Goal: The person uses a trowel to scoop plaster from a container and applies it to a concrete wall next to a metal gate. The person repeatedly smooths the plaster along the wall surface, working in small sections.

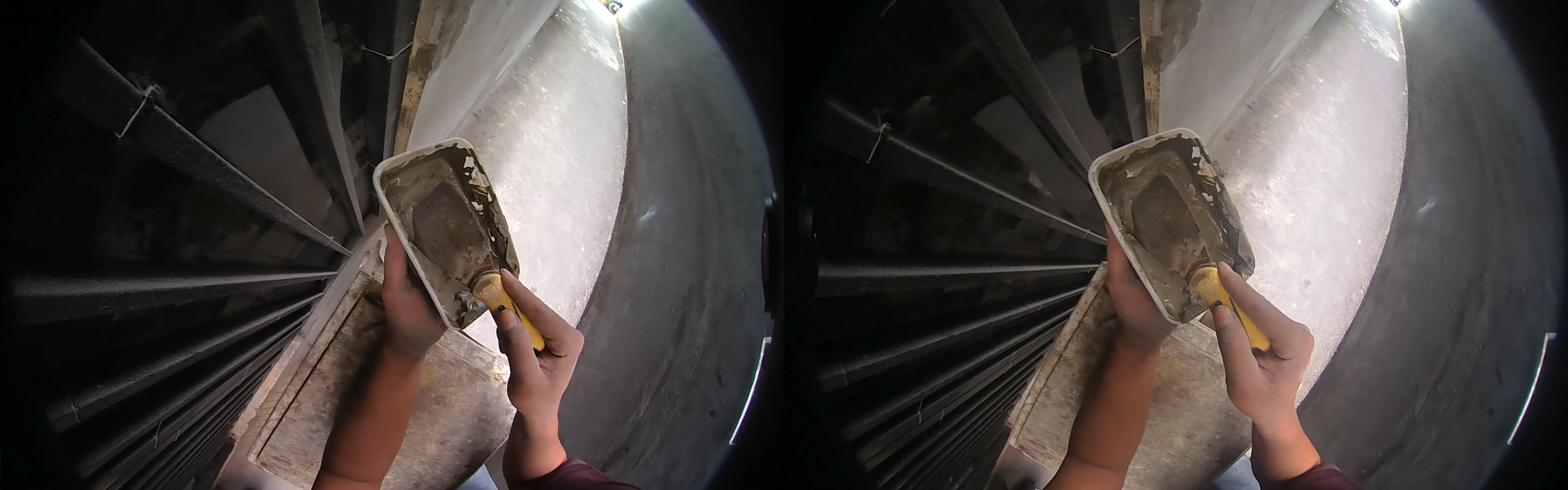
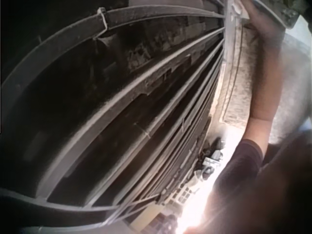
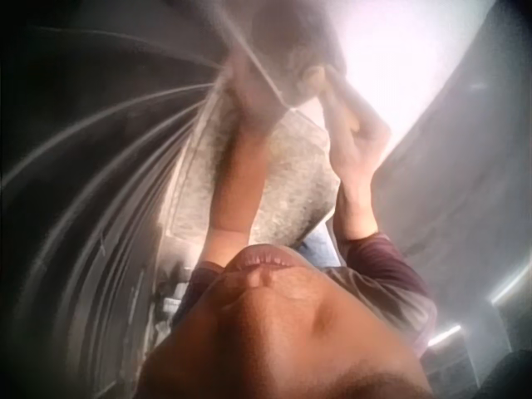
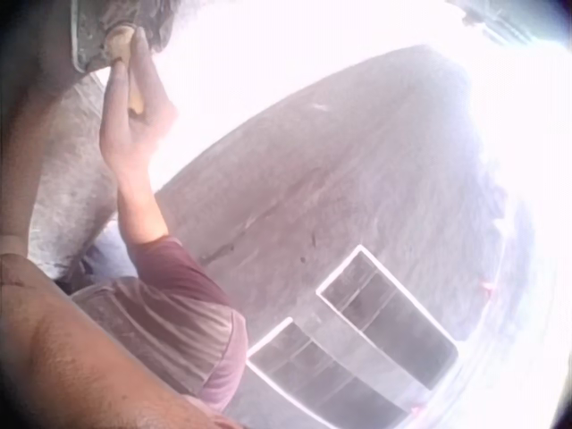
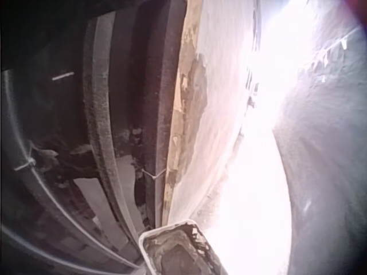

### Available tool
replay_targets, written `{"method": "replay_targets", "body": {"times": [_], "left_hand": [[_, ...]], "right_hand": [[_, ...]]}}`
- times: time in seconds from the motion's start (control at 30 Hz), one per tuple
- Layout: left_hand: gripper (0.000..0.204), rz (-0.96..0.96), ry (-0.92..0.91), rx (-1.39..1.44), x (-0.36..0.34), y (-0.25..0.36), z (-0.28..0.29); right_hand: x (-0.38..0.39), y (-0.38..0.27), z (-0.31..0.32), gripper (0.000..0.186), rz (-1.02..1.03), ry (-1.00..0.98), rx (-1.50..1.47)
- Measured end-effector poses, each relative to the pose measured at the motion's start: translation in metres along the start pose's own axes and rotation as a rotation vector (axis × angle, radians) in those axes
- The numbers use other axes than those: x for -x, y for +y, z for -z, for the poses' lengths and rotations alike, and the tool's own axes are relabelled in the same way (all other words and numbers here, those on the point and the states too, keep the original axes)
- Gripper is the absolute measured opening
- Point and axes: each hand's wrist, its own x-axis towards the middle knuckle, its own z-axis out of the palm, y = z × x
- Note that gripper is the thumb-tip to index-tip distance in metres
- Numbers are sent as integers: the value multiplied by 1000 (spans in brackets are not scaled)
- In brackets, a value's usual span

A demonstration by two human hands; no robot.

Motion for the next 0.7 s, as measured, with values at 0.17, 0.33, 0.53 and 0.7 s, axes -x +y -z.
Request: {"method": "replay_targets", "body": {"times": [0.17,0.33,0.53,0.7], "left_hand": [[65,49,-55,75,2,1,1],[59,65,-59,273,1,-1,-4],[64,110,66,377,1,6,-5],[67,13,85,222,4,4,6]], "right_hand": [[-5,3,-2,40,75,-17,18],[-10,-2,-3,43,-98,-27,-163],[-20,-4,7,48,-320,-133,-743],[-56,-6,27,42,-186,-211,-763]]}}
